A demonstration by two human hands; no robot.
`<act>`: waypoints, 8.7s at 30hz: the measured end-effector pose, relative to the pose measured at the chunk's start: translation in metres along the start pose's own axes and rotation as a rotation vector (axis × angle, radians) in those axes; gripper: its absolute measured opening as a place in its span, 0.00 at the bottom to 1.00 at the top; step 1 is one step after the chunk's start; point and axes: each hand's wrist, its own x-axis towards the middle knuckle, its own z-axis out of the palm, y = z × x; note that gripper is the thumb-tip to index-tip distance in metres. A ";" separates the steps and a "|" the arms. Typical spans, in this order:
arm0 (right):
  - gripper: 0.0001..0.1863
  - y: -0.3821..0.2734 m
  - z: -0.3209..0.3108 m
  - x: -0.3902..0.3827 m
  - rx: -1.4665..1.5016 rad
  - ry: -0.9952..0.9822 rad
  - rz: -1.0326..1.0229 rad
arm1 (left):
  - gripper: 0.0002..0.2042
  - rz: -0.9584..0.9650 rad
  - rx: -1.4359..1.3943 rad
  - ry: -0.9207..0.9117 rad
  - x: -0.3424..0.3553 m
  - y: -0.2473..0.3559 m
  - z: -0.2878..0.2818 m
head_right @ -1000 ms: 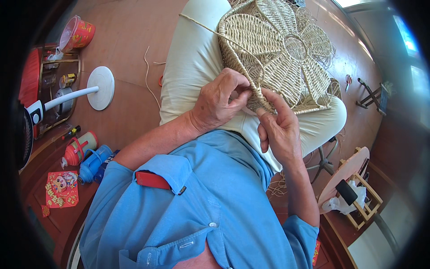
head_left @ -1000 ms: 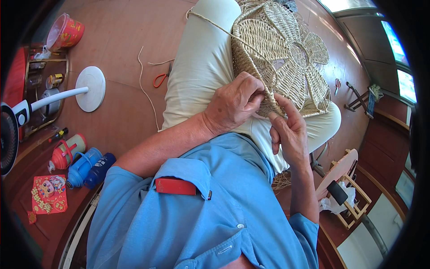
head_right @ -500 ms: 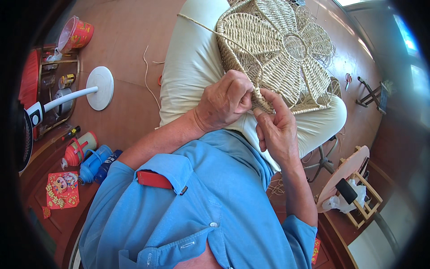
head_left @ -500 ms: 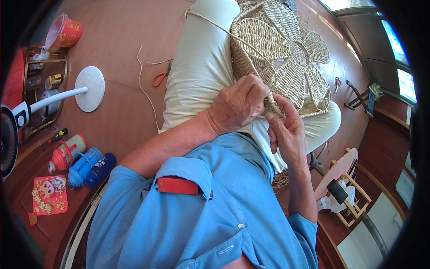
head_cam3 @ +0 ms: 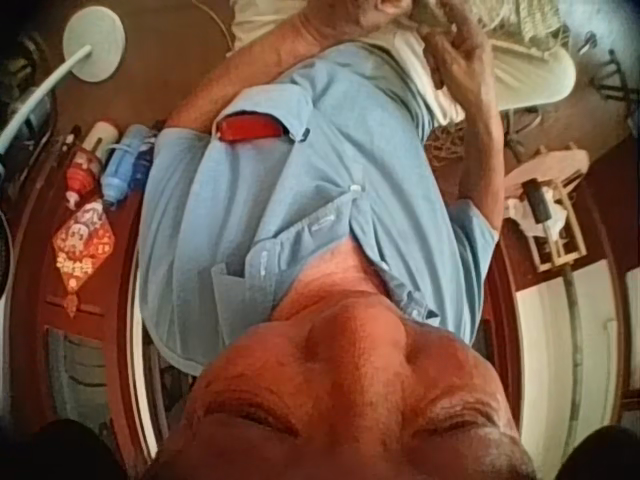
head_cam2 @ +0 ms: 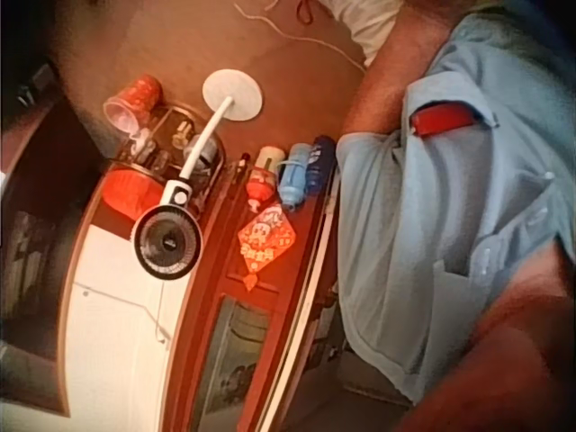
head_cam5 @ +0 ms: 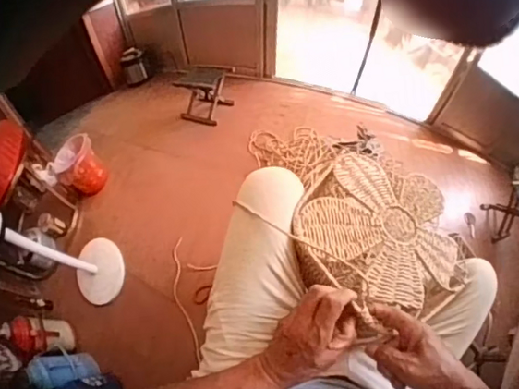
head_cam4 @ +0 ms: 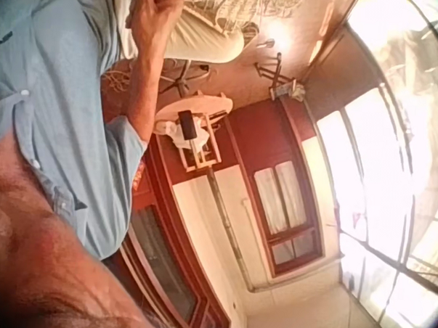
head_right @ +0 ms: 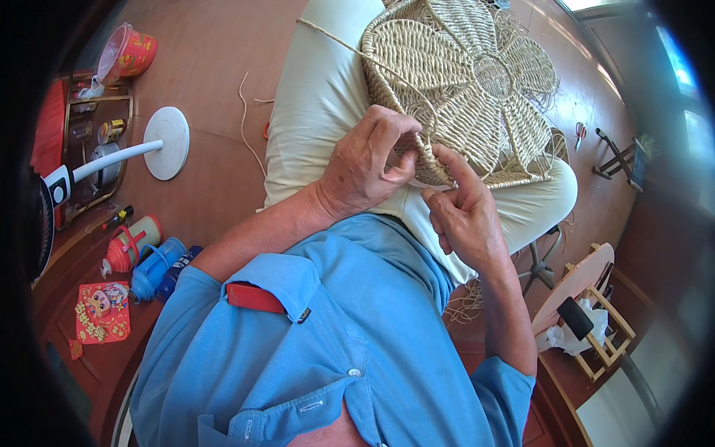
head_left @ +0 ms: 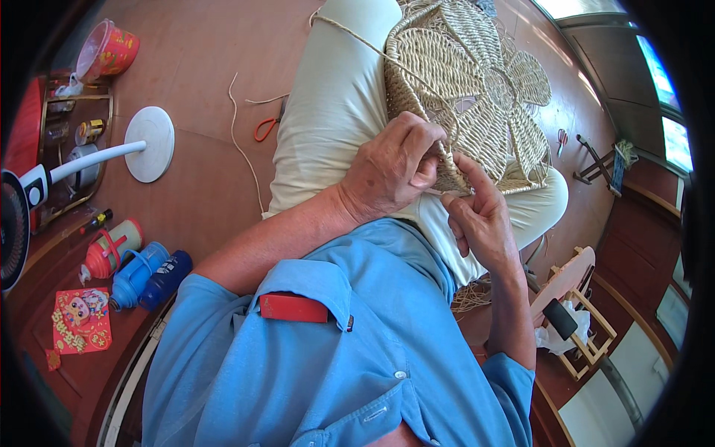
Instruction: Weaving a large decorative flower shape using straw or rattan cords.
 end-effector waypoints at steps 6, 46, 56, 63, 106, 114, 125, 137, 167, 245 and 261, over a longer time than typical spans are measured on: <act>0.34 0.002 0.000 -0.001 -0.015 0.018 -0.002 | 0.19 -0.025 0.016 0.011 -0.001 0.003 0.005; 0.32 -0.002 0.019 0.002 0.098 0.130 -0.042 | 0.20 -0.039 -0.063 -0.001 0.001 0.001 0.000; 0.34 0.005 0.017 0.004 -0.007 0.118 -0.069 | 0.19 -0.036 -0.080 -0.047 -0.001 -0.001 -0.003; 0.34 0.004 0.020 0.003 -0.026 0.132 -0.083 | 0.19 0.029 -0.084 -0.029 -0.003 -0.002 -0.004; 0.29 0.020 0.012 0.009 0.203 0.057 -0.118 | 0.07 -1.213 -0.800 -0.110 0.004 0.028 -0.004; 0.26 0.043 0.017 0.019 0.257 0.041 -0.156 | 0.05 -1.270 -0.751 -0.156 0.000 0.030 -0.002; 0.27 0.038 0.012 0.017 0.187 0.054 -0.213 | 0.05 -1.163 -0.592 -0.148 0.006 0.036 0.003; 0.26 0.028 0.003 0.004 -0.212 0.205 -0.273 | 0.05 -1.543 -1.374 -0.097 -0.006 0.038 -0.013; 0.16 0.030 -0.011 -0.010 -0.216 0.647 -0.470 | 0.11 -0.008 0.017 -0.285 0.019 0.031 -0.017; 0.04 0.011 -0.028 0.016 -0.488 0.494 -0.484 | 0.27 -1.221 -0.657 -0.959 0.086 0.070 -0.020; 0.08 0.029 -0.007 0.016 -0.353 0.693 -0.558 | 0.19 -0.583 -0.234 -0.704 0.065 0.062 -0.026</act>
